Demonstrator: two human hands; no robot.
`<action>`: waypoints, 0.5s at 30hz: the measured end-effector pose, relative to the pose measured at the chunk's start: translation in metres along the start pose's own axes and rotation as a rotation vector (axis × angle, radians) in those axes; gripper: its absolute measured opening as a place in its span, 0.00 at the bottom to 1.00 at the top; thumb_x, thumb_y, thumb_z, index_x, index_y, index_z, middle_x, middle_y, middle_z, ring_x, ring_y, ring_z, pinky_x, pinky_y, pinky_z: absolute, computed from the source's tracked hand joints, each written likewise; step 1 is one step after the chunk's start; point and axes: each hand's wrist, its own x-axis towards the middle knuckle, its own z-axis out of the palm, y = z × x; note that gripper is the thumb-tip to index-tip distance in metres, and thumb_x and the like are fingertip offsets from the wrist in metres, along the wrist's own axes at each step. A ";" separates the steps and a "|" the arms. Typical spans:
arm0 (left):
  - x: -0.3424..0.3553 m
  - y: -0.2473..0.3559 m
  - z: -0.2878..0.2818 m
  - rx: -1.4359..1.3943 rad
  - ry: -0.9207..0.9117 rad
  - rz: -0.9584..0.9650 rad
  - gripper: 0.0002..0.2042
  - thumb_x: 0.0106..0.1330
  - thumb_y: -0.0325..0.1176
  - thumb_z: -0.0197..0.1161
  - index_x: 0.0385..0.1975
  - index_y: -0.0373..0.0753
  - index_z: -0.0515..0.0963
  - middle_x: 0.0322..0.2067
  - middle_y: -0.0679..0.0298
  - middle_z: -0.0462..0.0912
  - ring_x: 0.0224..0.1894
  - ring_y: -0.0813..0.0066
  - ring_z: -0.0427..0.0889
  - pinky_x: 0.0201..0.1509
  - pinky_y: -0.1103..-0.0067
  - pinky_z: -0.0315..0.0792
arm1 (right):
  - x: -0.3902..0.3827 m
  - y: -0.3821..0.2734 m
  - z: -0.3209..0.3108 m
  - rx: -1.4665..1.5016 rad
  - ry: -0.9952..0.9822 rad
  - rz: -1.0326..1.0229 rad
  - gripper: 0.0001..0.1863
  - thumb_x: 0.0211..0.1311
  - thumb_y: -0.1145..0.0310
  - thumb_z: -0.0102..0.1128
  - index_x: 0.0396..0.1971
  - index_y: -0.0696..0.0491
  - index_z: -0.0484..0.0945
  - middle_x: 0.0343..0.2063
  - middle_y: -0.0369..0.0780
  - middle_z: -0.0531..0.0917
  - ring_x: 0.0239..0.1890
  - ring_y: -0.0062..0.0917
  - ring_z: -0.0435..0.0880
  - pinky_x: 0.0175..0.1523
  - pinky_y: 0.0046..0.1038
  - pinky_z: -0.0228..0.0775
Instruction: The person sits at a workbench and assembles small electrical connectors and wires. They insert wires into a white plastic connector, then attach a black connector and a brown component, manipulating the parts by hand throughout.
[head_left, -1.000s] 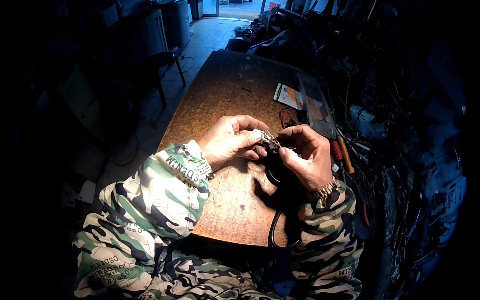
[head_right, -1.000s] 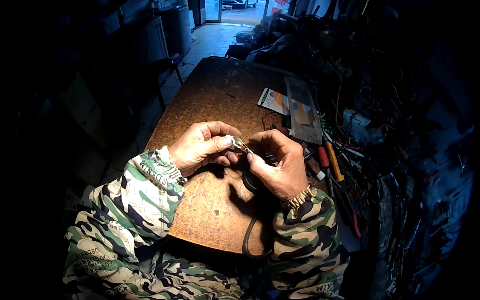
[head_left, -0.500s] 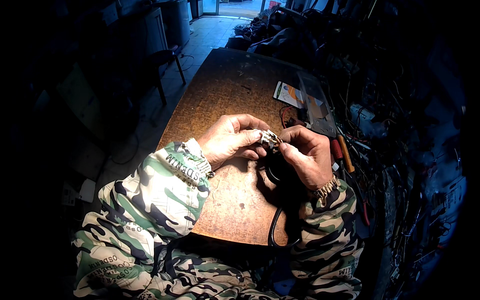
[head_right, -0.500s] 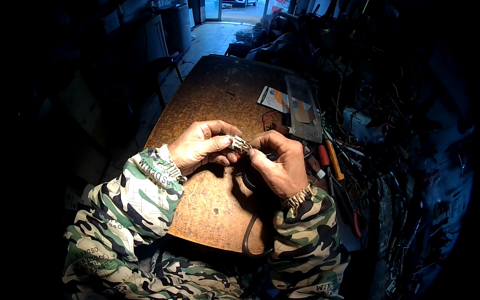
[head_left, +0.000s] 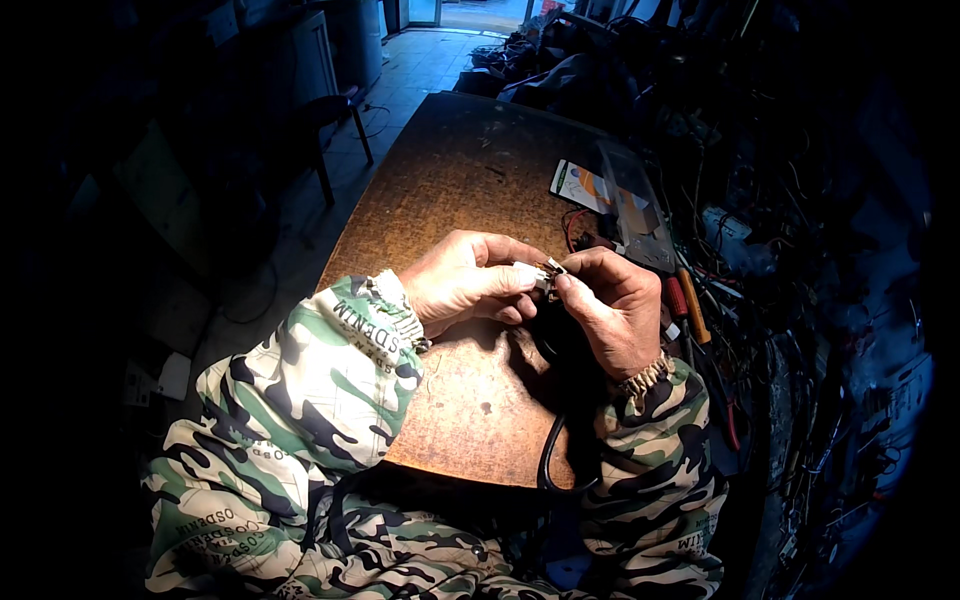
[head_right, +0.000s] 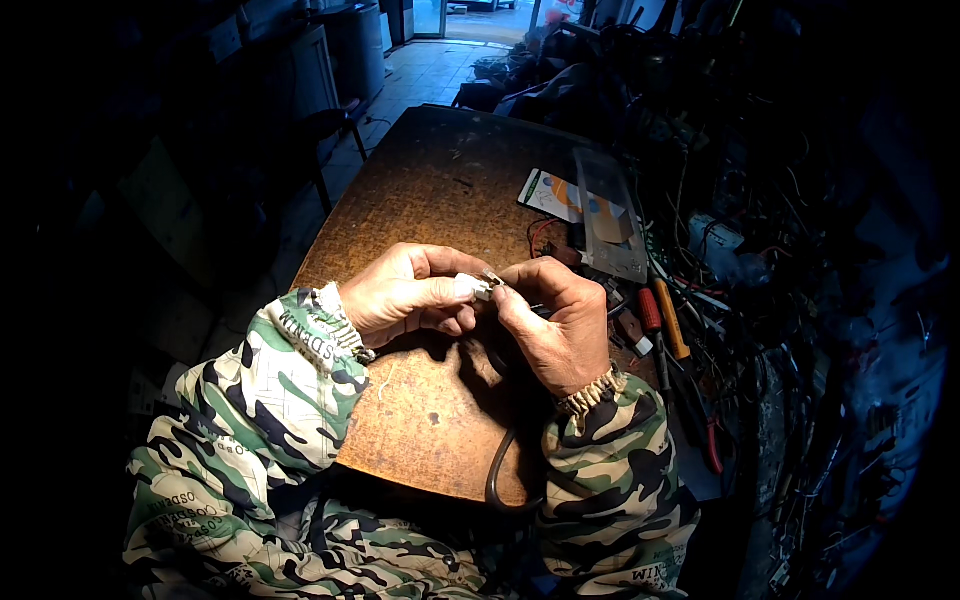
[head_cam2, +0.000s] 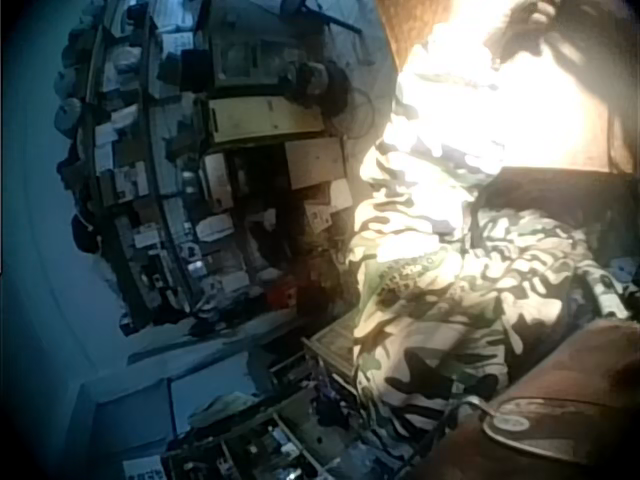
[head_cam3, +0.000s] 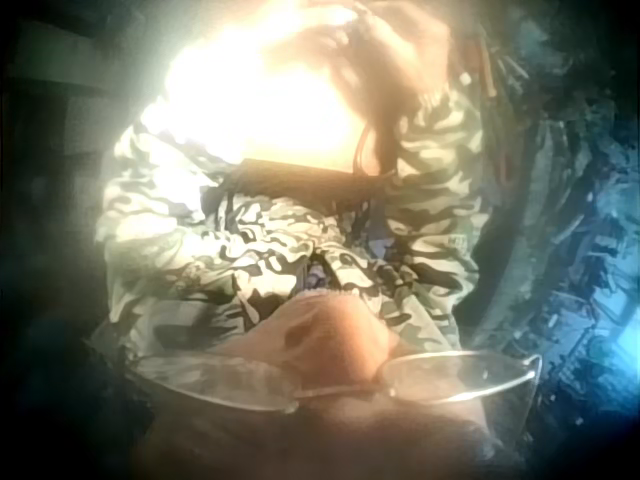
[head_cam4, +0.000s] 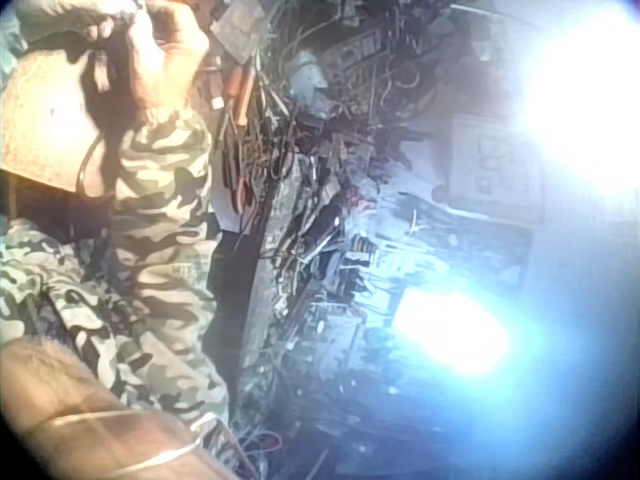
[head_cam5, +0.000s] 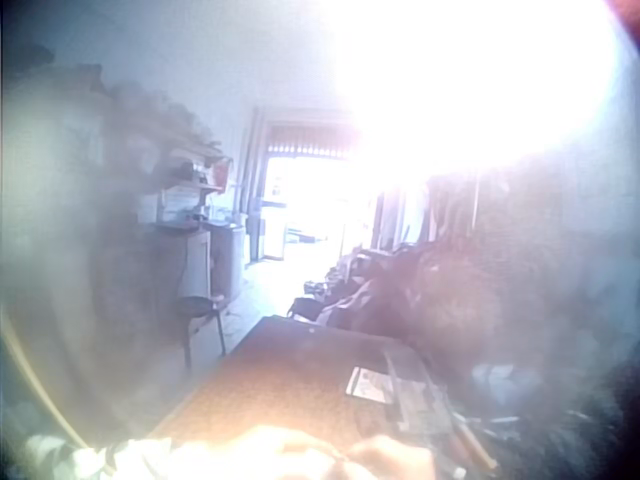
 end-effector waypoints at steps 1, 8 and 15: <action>-0.004 0.004 0.001 0.013 -0.013 -0.008 0.17 0.72 0.30 0.60 0.57 0.30 0.73 0.42 0.57 0.84 0.41 0.73 0.86 0.43 0.82 0.83 | 0.001 0.001 0.001 -0.033 0.005 -0.026 0.05 0.61 0.75 0.65 0.33 0.62 0.82 0.27 0.37 0.85 0.29 0.16 0.83 0.36 0.19 0.74; -0.001 0.003 -0.004 -0.073 -0.068 -0.040 0.17 0.72 0.30 0.59 0.56 0.27 0.72 0.42 0.55 0.82 0.41 0.69 0.86 0.43 0.81 0.83 | 0.006 -0.001 -0.003 -0.367 0.066 -0.326 0.04 0.52 0.77 0.65 0.27 0.61 0.81 0.26 0.40 0.83 0.29 0.22 0.82 0.35 0.23 0.74; 0.002 -0.002 -0.003 -0.070 -0.011 -0.043 0.19 0.73 0.31 0.58 0.58 0.26 0.70 0.46 0.52 0.82 0.43 0.68 0.87 0.45 0.82 0.84 | 0.003 -0.010 -0.004 -0.513 0.004 -0.426 0.05 0.44 0.78 0.65 0.24 0.60 0.80 0.28 0.42 0.81 0.31 0.30 0.84 0.35 0.28 0.76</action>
